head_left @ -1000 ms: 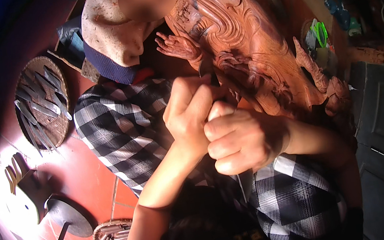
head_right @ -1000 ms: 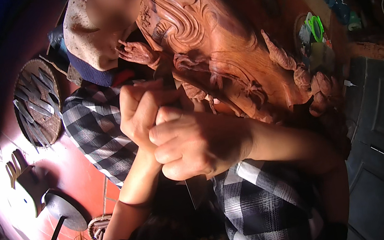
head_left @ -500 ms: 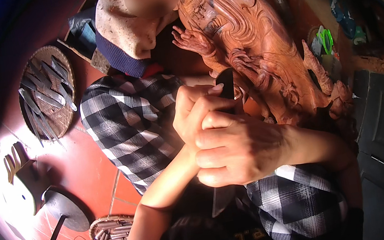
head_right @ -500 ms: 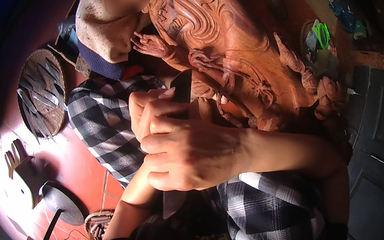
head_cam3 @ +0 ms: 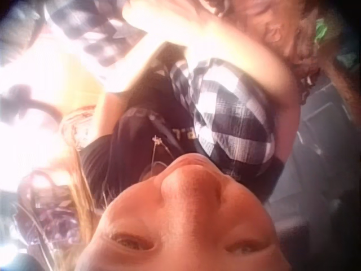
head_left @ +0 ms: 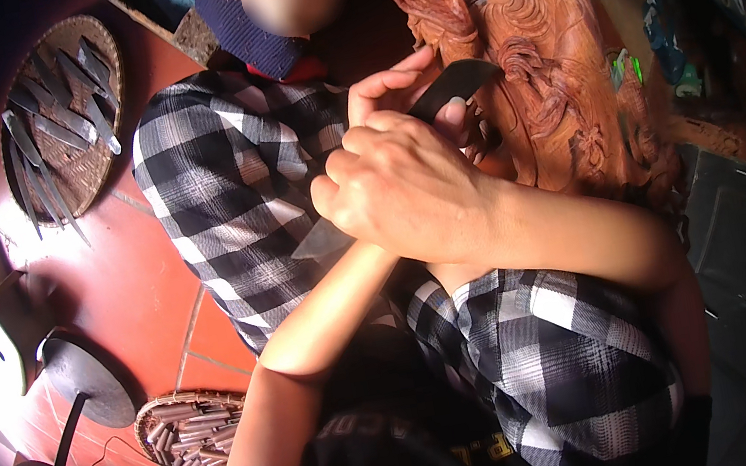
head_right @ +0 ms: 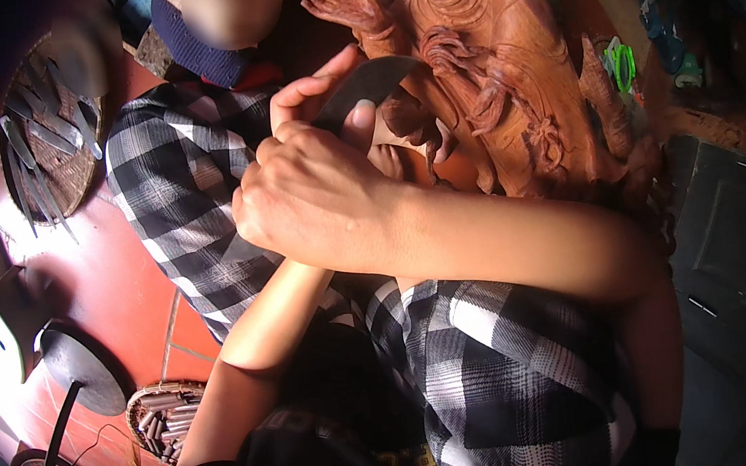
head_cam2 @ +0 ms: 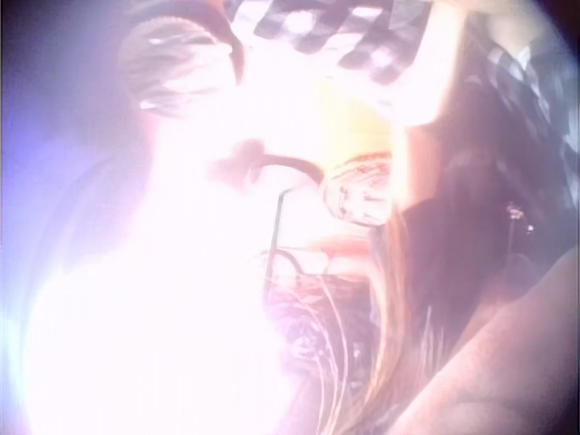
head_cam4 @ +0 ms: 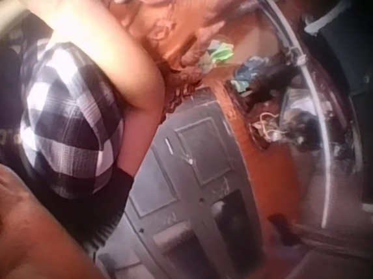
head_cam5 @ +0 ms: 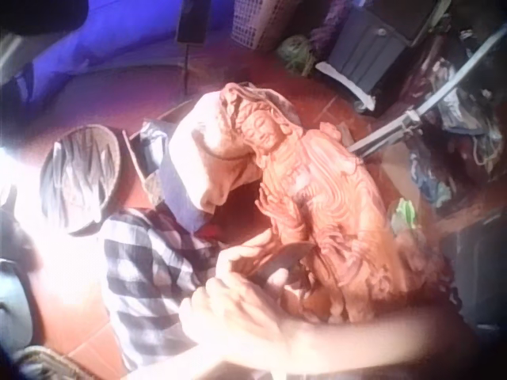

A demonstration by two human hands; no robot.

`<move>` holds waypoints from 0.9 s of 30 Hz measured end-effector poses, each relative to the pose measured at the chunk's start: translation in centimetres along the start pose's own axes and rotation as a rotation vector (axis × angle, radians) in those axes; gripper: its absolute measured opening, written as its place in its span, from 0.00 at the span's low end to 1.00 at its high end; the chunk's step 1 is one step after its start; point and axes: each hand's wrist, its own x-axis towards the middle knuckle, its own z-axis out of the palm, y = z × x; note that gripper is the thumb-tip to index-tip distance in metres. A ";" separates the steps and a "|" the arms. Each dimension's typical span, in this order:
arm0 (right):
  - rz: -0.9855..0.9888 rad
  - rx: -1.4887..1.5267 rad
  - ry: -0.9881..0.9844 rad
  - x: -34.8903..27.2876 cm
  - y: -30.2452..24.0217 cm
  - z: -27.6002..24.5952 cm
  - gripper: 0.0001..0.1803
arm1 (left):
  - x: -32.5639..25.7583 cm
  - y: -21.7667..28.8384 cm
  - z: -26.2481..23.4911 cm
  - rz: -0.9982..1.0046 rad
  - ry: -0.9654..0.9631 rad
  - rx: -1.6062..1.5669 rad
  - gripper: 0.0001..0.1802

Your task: The person is carving a wooden statue of a figure, likely a deity, using various chisels and carving tools. They meticulously shape and refine the details of the statue, focusing on different areas throughout the clip.

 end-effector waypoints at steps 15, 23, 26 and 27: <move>0.189 -0.016 -0.055 3.6 0.7 1.7 0.05 | 3.8 0.4 -3.6 -0.289 -0.181 0.171 0.25; 0.201 0.060 -0.034 5.2 1.5 1.2 0.02 | 4.1 -0.3 -4.6 -0.375 -0.243 0.030 0.23; 0.292 -0.124 -0.161 5.5 0.5 1.8 0.02 | 4.2 -0.6 -4.7 -0.401 -0.256 0.001 0.22; 0.263 -0.149 -0.191 5.6 0.6 1.5 0.02 | 4.2 -0.5 -4.9 -0.406 -0.259 -0.003 0.22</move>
